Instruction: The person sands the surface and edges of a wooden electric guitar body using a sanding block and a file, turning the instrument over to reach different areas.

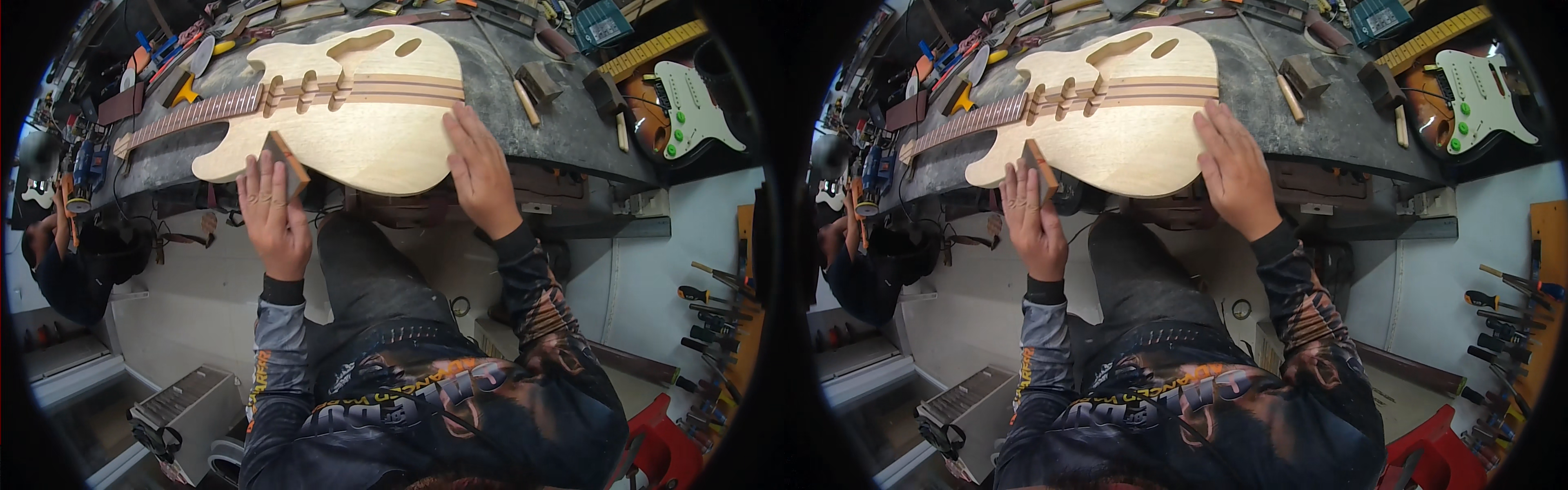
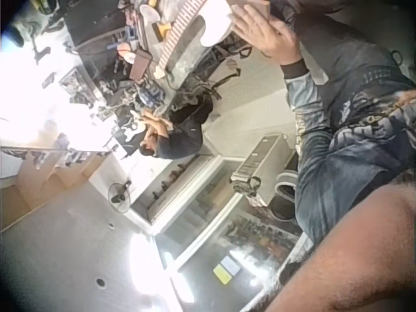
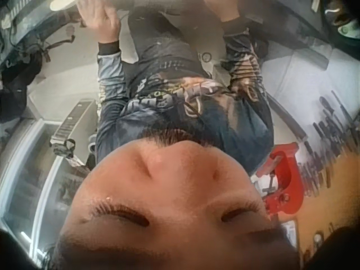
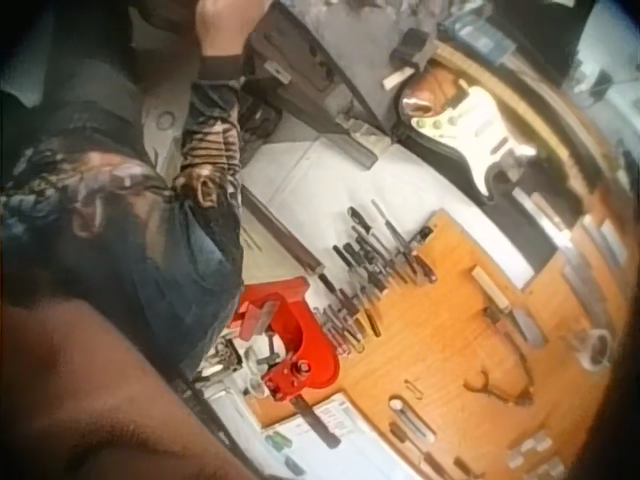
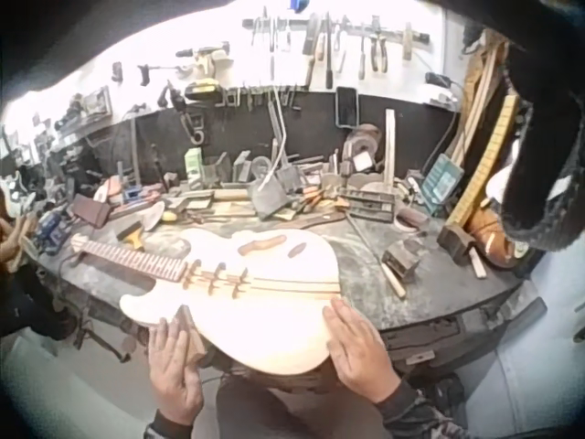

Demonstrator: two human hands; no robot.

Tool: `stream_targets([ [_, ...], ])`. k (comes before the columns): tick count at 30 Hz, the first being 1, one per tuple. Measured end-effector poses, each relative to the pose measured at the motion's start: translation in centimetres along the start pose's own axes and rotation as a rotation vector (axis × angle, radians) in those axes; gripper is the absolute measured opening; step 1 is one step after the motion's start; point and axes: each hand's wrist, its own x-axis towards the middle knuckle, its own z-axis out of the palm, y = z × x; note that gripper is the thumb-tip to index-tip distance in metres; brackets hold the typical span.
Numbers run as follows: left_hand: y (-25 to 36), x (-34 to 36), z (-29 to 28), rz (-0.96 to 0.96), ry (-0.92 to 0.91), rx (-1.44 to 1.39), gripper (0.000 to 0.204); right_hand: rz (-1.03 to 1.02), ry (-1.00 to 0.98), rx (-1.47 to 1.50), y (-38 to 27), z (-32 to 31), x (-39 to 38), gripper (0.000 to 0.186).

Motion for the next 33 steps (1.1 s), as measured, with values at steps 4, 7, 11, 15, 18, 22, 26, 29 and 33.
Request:
stream_targets([
  [4, 1.5, -0.6, 3.0, -0.021, -0.027, 0.057, 0.062, 0.055, -0.041, 0.036, 0.9, 0.3, 1.8, 0.056],
  [7, 3.9, -2.1, 4.8, -0.084, -0.020, -0.084, 0.067, 0.072, -0.029, -0.041, 0.8, 0.9, 1.8, 0.056],
  [11, 1.4, -1.8, 4.1, 0.016, -0.074, 0.000, 0.070, 0.054, 0.006, -0.075, 0.9, 1.3, 1.2, 0.056],
  [15, 2.2, -1.6, 4.9, -0.084, -0.007, 0.011, 0.071, 0.056, -0.007, -0.074, 0.8, 1.5, 1.4, 0.058],
  [18, 6.3, -3.8, 4.4, 0.022, -0.173, -0.187, 0.075, 0.050, 0.007, -0.091, 0.9, 1.8, 1.4, 0.058],
  [22, 9.1, -7.8, 1.7, 0.184, -0.349, -0.409, 0.074, 0.065, 0.007, -0.105, 0.5, 1.7, 1.3, 0.058],
  [26, 7.3, -9.0, -0.8, 0.083, -0.262, -0.505, 0.068, 0.078, -0.026, -0.131, -1.4, 1.5, 1.1, 0.058],
  [29, 4.6, -7.1, -2.3, -0.072, -0.048, -0.372, 0.061, -0.010, -0.147, -0.154, -2.5, 0.8, 1.7, 0.059],
  [33, 1.5, -2.2, -3.1, -0.054, 0.022, -0.202, 0.059, -0.059, -0.242, -0.100, -0.7, 0.7, 5.7, 0.060],
])
